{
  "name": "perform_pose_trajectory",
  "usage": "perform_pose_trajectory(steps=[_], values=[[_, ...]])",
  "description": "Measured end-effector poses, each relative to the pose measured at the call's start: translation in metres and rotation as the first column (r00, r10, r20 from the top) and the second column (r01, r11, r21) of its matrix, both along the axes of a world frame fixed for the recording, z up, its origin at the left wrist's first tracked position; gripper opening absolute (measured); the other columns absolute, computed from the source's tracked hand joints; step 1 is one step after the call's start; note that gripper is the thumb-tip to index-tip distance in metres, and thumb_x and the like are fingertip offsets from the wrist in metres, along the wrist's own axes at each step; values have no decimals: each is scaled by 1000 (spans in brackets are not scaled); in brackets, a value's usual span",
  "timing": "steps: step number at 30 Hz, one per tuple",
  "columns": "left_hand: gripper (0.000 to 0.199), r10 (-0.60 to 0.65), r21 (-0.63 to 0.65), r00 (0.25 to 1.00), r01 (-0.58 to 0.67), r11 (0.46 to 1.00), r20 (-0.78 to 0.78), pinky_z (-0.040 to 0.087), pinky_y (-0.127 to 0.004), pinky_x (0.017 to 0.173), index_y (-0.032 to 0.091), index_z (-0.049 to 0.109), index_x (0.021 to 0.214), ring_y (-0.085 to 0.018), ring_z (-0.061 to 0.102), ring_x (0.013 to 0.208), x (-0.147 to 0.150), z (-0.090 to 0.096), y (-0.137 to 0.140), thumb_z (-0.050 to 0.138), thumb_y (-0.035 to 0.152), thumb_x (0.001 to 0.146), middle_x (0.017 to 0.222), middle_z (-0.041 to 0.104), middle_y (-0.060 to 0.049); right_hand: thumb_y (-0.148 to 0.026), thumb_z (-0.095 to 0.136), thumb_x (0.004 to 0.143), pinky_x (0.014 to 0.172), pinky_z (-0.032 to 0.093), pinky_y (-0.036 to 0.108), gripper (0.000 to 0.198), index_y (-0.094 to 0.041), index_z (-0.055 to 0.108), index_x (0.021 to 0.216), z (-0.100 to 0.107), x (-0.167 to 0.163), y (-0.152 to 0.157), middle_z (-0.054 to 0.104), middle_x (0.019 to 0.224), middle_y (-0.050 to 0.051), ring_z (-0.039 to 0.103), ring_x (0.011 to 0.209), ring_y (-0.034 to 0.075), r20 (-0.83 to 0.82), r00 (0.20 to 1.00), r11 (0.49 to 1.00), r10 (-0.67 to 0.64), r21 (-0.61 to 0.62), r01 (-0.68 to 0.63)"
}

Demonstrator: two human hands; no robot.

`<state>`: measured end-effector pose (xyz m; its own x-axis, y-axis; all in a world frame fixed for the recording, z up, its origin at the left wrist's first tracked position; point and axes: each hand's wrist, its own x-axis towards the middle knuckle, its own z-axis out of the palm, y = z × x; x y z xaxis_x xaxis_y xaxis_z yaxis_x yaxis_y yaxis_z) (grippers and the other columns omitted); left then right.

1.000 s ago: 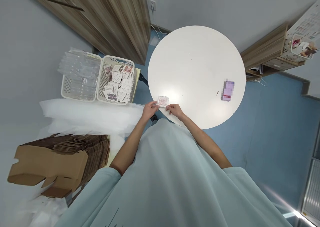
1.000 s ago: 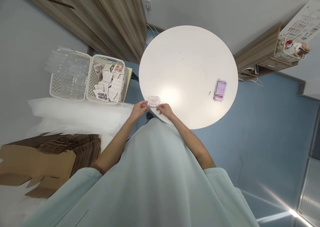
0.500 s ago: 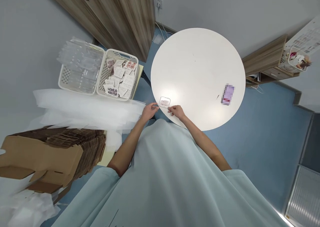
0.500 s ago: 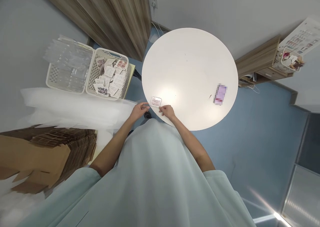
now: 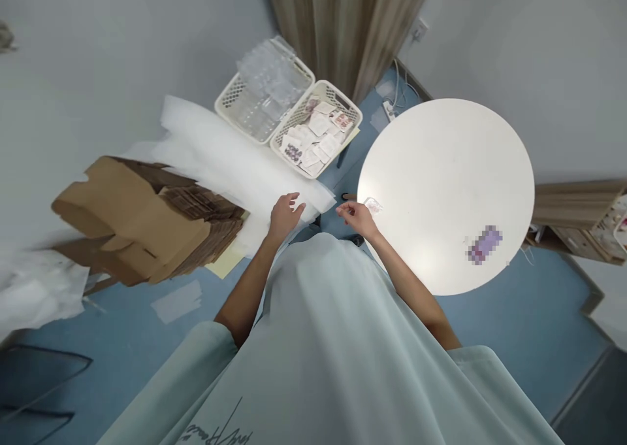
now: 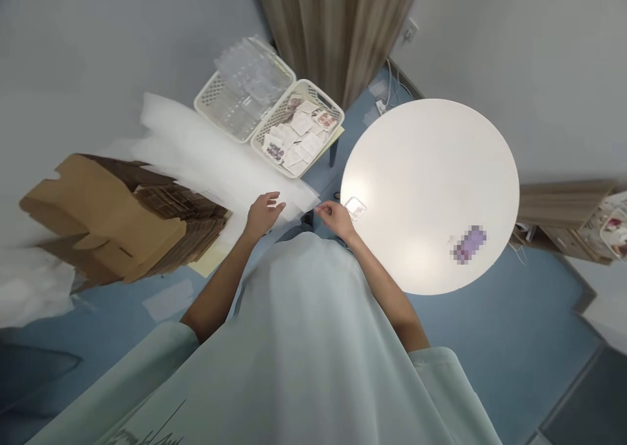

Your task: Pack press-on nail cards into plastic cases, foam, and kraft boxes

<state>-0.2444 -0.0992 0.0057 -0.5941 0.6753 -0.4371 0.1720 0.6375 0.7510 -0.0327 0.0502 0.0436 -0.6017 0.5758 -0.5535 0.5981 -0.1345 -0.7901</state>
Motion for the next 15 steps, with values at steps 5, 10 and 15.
perform_pose_trajectory(steps=[5,10,15], values=[[49,115,9,985,-114,993,-126,44,-52,117,18,65,133,-38,56,136,-58,-17,-17,73,33,88,144,58,-20,-41,67,95,71,49,31,21,-21,72,92,-4,-59,-10,76,90,2,66,65,15,35,986,985,164,44,-165],[55,103,80,981,-91,993,-166,25,-62,127,14,63,133,-47,35,151,-95,-33,-6,77,36,85,152,51,-25,-37,67,96,76,48,30,16,-23,73,93,-4,-97,-21,77,96,2,69,80,18,59,970,968,234,76,-238],[39,-18,-52,964,5,999,-266,33,-62,120,14,67,127,-48,43,140,-101,-37,-1,69,31,92,133,62,-24,-38,66,97,78,48,32,16,-24,74,95,-7,-112,-28,78,97,2,70,82,19,82,966,964,243,93,-250]])
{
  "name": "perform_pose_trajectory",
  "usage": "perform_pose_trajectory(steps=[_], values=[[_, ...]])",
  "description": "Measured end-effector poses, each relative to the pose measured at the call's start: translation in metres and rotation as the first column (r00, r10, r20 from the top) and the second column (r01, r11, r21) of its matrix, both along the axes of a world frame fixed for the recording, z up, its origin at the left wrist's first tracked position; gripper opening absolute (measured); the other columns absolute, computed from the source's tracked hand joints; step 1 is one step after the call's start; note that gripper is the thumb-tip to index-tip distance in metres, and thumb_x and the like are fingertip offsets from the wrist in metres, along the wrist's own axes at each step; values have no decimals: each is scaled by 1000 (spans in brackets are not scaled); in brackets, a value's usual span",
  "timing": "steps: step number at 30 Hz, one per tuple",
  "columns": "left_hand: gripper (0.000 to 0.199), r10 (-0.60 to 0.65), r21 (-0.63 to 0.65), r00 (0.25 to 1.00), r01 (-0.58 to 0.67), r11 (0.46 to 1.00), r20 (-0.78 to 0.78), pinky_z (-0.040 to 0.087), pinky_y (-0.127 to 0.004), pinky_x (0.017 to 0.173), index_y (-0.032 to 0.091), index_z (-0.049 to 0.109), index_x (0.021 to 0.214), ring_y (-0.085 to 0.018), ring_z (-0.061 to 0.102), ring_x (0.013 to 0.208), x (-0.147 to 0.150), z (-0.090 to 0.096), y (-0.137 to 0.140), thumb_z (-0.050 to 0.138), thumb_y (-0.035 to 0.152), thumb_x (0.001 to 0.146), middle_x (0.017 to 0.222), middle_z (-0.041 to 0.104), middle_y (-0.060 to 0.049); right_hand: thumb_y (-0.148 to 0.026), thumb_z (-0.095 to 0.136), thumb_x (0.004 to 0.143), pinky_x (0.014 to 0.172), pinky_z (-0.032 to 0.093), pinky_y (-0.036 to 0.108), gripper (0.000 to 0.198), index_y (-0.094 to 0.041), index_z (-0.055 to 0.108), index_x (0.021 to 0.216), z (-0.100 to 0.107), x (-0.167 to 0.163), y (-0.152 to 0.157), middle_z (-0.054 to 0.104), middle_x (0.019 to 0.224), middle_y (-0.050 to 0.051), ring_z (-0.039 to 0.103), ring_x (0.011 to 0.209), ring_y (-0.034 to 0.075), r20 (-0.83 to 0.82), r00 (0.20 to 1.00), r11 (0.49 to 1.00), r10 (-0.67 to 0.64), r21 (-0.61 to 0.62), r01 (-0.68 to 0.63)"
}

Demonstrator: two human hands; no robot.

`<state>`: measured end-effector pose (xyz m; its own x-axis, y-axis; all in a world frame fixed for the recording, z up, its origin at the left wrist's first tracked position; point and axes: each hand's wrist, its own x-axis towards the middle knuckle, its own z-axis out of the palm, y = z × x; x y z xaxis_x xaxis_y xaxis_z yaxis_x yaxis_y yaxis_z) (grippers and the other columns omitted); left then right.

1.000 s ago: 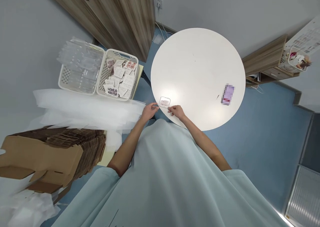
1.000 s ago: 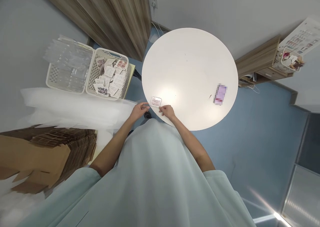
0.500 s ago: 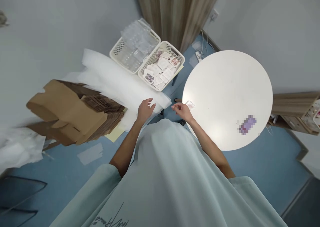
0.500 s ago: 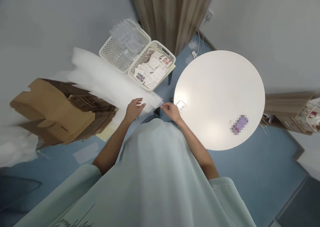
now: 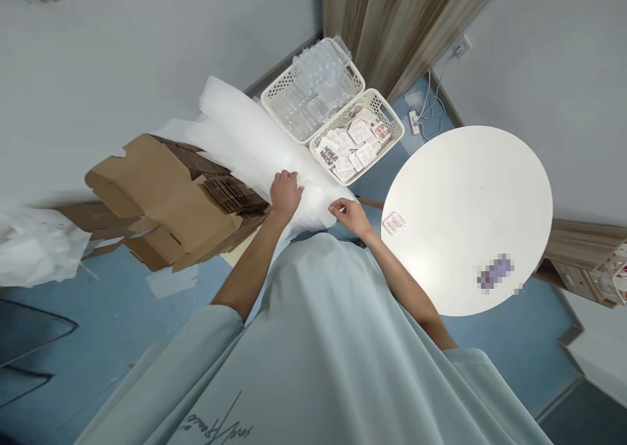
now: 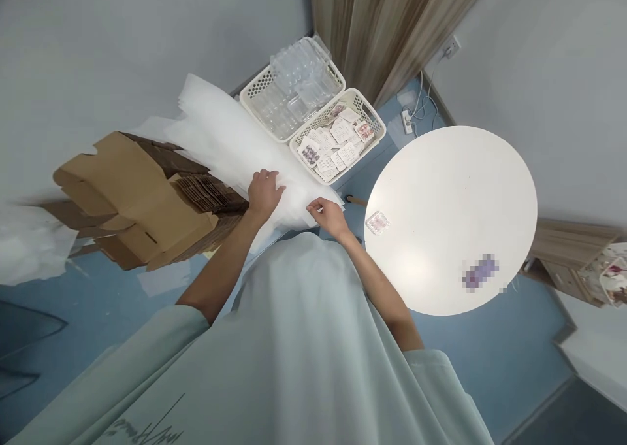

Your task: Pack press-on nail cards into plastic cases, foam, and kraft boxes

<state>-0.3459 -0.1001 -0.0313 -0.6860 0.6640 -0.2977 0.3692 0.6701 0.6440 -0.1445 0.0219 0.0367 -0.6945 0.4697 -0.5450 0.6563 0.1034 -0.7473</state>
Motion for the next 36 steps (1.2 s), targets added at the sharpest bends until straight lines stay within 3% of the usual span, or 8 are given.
perform_pose_trajectory(steps=[8,15,19,24,27,30,32,36], values=[[31,-199,-148,962,173,974,-185,47,-49,98,21,75,115,-38,59,116,9,26,-16,46,29,106,116,71,-17,-40,65,98,83,54,36,20,-24,75,105,1,-5,-4,78,104,3,70,84,20,38,999,997,-16,80,13],[26,-163,60,956,183,981,-242,50,-45,96,23,76,111,-32,63,110,25,67,-41,51,32,107,113,74,-12,-59,73,92,103,55,43,58,-25,66,139,8,-24,-13,66,144,11,62,131,31,-199,978,976,-61,191,100],[18,-106,217,982,138,966,-153,53,-43,97,24,75,103,-27,66,104,41,89,-47,59,32,103,108,74,-9,-64,70,93,101,53,41,56,-23,69,131,19,-36,-14,76,119,7,68,116,28,-191,980,982,-56,168,89],[21,-19,355,976,-61,933,216,61,-36,89,24,72,109,-25,68,115,61,110,-45,75,38,92,123,71,-8,-58,60,100,79,49,32,39,-21,73,101,37,-29,-13,71,85,1,64,80,19,-223,974,977,-33,198,78],[51,123,296,875,-287,911,469,62,-39,97,25,65,127,-29,62,132,69,110,-39,86,42,83,150,59,-12,-55,57,102,74,46,30,36,-22,72,100,52,-8,-10,70,84,0,60,76,18,-306,949,964,-73,221,146],[63,264,177,684,-503,846,680,61,-43,103,26,57,136,-31,58,140,78,107,-28,87,46,83,162,47,-15,-56,58,102,73,47,30,36,-23,71,103,70,23,-5,72,88,1,61,77,18,-361,918,946,-164,208,250],[58,252,123,546,-558,821,799,60,-45,106,25,58,130,-29,61,137,86,107,-16,86,49,85,154,55,-15,-57,59,102,76,49,31,36,-23,71,103,82,47,0,73,91,1,63,80,19,-392,889,928,-237,178,326],[42,80,122,368,-493,861,926,58,-45,109,21,63,110,-27,70,123,116,116,15,88,44,84,132,71,-13,-59,61,101,81,52,32,36,-24,70,102,97,100,7,74,96,2,66,86,20,-424,825,877,-373,130,463]])
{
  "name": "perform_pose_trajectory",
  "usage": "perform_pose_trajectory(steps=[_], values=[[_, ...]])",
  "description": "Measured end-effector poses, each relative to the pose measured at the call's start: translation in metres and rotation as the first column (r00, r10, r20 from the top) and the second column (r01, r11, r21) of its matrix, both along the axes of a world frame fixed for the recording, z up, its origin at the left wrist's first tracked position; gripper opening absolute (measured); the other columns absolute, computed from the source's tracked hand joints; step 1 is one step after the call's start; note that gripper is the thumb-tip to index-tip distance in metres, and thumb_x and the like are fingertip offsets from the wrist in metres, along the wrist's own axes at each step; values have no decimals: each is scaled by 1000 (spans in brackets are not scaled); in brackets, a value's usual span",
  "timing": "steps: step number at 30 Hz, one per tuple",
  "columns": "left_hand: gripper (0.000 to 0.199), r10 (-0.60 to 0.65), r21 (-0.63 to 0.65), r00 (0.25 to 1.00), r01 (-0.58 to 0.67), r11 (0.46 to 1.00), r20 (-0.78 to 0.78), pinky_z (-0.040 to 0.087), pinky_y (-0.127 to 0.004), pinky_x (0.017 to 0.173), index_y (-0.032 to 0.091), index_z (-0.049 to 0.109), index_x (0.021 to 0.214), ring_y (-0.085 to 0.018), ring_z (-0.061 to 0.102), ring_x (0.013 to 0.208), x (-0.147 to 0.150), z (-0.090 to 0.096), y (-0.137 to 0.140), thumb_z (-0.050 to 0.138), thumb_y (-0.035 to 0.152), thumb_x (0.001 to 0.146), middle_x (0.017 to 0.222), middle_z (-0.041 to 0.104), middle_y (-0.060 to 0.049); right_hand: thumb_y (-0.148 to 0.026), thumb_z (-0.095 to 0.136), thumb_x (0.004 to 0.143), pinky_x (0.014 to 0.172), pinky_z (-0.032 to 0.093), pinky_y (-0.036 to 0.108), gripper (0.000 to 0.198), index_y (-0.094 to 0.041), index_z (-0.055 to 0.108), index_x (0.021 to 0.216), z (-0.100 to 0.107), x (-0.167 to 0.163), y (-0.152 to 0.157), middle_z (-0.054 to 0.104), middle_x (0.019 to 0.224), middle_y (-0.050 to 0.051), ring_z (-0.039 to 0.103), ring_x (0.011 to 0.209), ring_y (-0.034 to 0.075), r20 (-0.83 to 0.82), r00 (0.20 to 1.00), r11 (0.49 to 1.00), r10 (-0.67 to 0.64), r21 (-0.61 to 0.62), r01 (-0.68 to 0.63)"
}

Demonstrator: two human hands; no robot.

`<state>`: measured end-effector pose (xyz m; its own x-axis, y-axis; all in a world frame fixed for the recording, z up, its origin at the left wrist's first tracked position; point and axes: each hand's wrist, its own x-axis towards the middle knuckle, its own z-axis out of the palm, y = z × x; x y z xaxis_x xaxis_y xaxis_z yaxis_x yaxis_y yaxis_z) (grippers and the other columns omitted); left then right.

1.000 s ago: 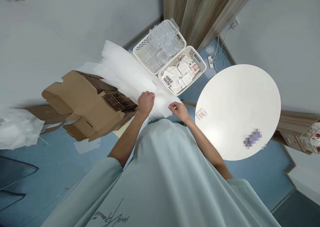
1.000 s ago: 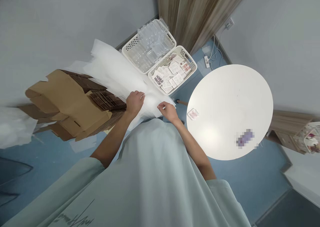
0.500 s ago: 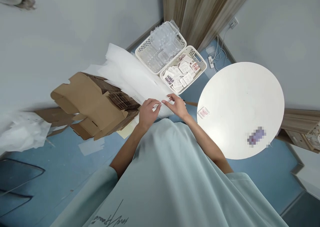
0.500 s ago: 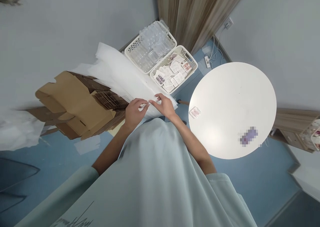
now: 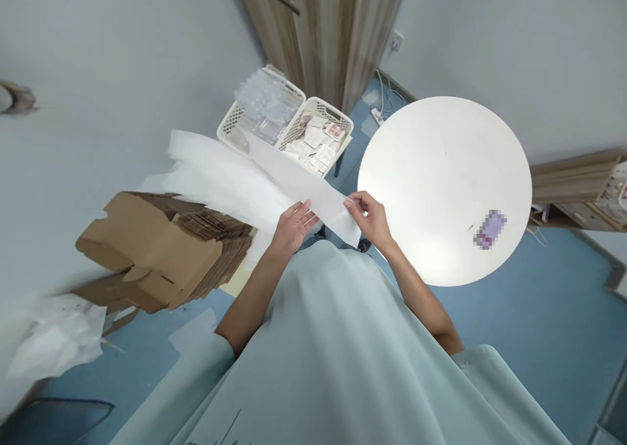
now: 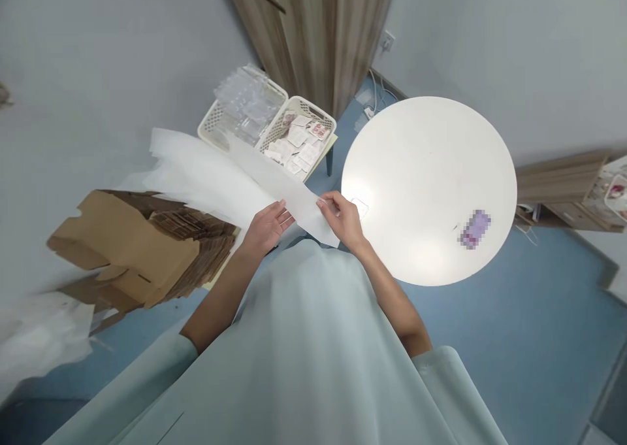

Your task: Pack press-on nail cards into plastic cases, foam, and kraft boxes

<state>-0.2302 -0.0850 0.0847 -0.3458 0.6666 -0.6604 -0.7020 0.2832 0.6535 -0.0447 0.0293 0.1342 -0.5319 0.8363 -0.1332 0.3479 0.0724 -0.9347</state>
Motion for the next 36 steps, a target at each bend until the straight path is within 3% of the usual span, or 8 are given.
perform_pose_trajectory(steps=[6,11,15,19,24,29,33,36], values=[[45,-176,123,980,186,975,-92,59,-46,106,20,67,117,-30,69,126,72,20,54,88,40,83,132,74,-12,-58,64,98,78,51,33,34,-25,67,98,-2,83,7,72,95,2,65,85,19,-7,979,978,-205,-41,204],[50,-289,123,914,334,935,-284,60,-47,101,20,66,118,-32,69,124,129,14,101,87,45,81,129,75,-13,-57,66,96,77,50,33,31,-25,67,97,-14,146,8,72,95,2,63,84,20,60,940,938,-336,-63,340],[48,-402,87,805,483,872,-436,60,-44,97,20,65,117,-32,70,120,168,0,140,86,39,78,125,76,-12,-54,67,94,74,50,32,29,-25,66,97,-30,188,8,73,96,2,63,81,19,93,896,895,-434,-71,441],[40,-530,42,663,644,764,-529,58,-42,97,18,66,116,-29,71,113,205,-11,176,79,30,79,123,76,-11,-54,64,93,75,52,33,30,-24,66,96,-53,220,11,75,104,4,66,84,20,152,845,845,-513,-86,528],[34,-610,-32,532,738,674,-587,57,-38,91,18,69,108,-27,70,102,250,-31,215,73,22,75,112,77,-9,-52,61,90,77,55,35,28,-24,65,92,-91,245,18,74,100,4,66,83,21,200,788,787,-583,-104,608],[40,-721,-162,545,738,654,-429,56,-37,87,17,68,108,-26,70,98,278,-60,229,81,23,71,107,76,-11,-50,59,89,73,56,34,26,-24,65,94,-125,257,27,73,98,4,66,81,21,226,743,725,-630,-170,667],[50,-754,-270,625,705,656,-199,57,-38,86,16,64,111,-24,72,93,277,-77,209,91,33,73,105,75,-13,-43,59,89,79,56,35,21,-23,64,91,-143,262,35,73,98,6,68,84,22,313,679,679,-664,-130,723],[47,-736,-219,673,709,671,-74,58,-37,86,16,63,106,-23,72,92,269,-82,186,89,46,80,101,75,-14,-39,59,90,77,56,35,17,-23,65,92,-153,261,43,72,92,5,68,79,22,351,667,666,-657,-143,732]])
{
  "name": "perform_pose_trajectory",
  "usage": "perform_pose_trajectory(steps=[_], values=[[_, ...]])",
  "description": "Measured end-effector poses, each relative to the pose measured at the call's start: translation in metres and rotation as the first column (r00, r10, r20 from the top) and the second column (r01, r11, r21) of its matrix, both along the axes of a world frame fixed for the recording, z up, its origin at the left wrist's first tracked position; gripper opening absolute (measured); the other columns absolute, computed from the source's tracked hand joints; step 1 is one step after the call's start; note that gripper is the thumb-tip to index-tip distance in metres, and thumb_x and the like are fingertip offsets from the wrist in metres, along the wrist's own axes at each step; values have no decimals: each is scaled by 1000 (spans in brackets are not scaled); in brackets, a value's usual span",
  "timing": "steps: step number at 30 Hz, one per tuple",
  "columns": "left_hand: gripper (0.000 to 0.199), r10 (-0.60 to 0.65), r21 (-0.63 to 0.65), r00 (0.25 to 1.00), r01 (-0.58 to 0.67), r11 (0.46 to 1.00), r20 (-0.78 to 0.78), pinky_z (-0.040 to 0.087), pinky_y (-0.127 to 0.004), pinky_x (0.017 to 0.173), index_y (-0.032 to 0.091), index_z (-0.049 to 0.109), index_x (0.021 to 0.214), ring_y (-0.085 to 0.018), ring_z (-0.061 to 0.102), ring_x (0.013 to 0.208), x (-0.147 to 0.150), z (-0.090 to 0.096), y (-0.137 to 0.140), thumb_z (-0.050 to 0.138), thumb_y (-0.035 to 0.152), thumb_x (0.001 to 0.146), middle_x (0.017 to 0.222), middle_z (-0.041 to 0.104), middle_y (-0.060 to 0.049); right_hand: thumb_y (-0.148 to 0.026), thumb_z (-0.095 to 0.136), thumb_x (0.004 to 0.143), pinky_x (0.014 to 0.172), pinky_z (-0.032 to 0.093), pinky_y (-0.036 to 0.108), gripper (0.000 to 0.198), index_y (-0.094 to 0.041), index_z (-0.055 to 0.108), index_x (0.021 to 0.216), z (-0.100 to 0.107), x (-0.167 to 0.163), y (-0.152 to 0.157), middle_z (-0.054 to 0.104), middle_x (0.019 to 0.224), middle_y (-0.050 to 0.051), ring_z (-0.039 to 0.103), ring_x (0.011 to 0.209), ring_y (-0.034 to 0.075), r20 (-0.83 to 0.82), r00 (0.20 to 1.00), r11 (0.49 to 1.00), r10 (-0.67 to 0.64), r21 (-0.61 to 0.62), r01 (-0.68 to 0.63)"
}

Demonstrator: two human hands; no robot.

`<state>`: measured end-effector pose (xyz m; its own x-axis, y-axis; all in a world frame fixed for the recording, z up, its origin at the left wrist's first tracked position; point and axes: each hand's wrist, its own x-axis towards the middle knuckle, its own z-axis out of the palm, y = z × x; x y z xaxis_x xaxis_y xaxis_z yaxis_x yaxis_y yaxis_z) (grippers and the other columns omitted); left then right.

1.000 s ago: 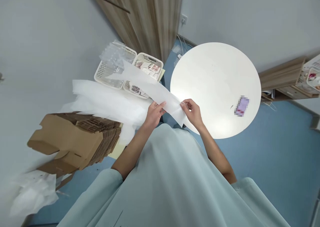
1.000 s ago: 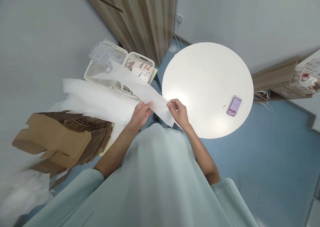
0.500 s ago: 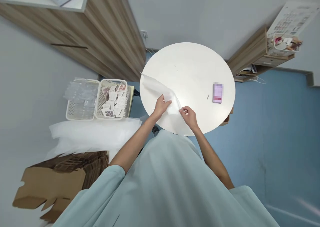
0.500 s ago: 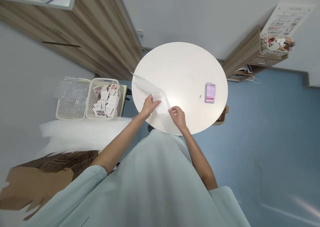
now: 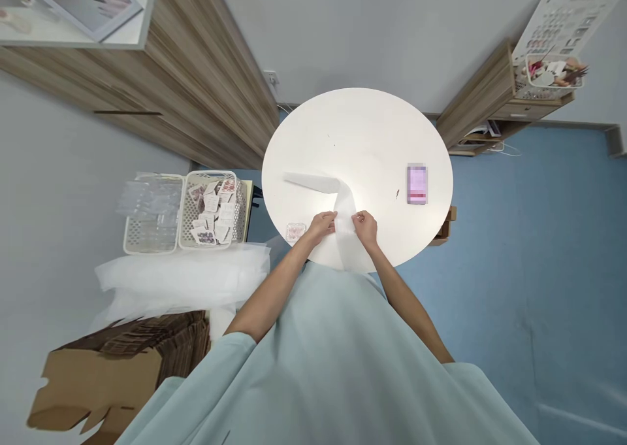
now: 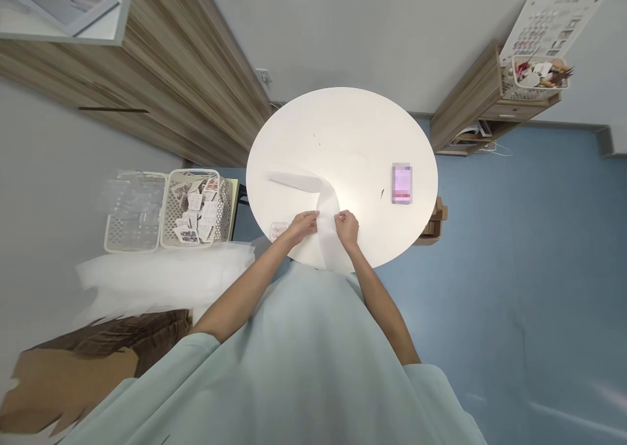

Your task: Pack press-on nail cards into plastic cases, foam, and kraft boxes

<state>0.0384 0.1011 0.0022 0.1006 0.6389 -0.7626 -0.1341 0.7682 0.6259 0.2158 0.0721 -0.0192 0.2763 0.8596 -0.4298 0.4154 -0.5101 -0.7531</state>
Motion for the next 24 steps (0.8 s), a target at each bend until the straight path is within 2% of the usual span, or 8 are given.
perform_pose_trajectory(steps=[3,6,9,12,18,21,24], values=[[44,83,-55,986,-76,996,142,59,-36,83,18,64,102,-23,73,91,-6,-3,-16,79,57,88,96,75,-14,-38,58,91,70,57,34,17,-23,65,95,-8,-9,8,72,94,4,68,71,20,-85,996,999,-4,-42,0],[37,87,-77,977,-73,994,193,59,-35,78,18,66,97,-23,72,84,-9,-5,-21,79,52,89,87,74,-12,-39,59,91,69,59,33,16,-24,64,95,-12,-22,15,74,102,5,70,72,19,-171,985,998,35,-36,-41],[29,14,-37,987,-8,999,160,55,-32,69,17,69,90,-19,66,73,-12,-8,-20,84,41,82,74,69,-7,-40,62,89,75,60,34,16,-25,65,93,-13,-33,20,75,100,4,70,80,20,-181,977,993,116,4,-117],[27,4,-12,994,-3,1000,110,48,-27,61,17,69,83,-13,56,63,-16,-9,-15,87,36,76,66,61,-2,-42,63,87,80,60,36,18,-25,65,93,-11,-40,23,75,99,3,70,83,21,-184,968,986,169,30,-167],[33,-47,-12,991,49,999,129,38,-25,54,18,62,71,-9,45,56,-25,-6,-2,91,35,70,62,52,1,-45,62,86,86,59,35,21,-24,65,88,0,-39,28,76,100,4,71,97,22,-231,952,977,199,119,-175],[32,-88,14,994,87,996,61,34,-25,52,18,64,70,-9,42,57,-28,-2,5,92,33,66,65,54,0,-48,63,86,77,60,33,26,-23,65,92,5,-30,29,76,99,4,72,87,21,-253,952,983,174,105,-152],[28,-82,58,996,85,995,-44,38,-27,56,19,65,71,-12,46,62,-34,3,10,90,32,66,71,59,-2,-52,65,85,75,60,33,30,-23,65,93,6,-13,29,76,99,5,71,81,20,-233,969,992,80,116,-54]])
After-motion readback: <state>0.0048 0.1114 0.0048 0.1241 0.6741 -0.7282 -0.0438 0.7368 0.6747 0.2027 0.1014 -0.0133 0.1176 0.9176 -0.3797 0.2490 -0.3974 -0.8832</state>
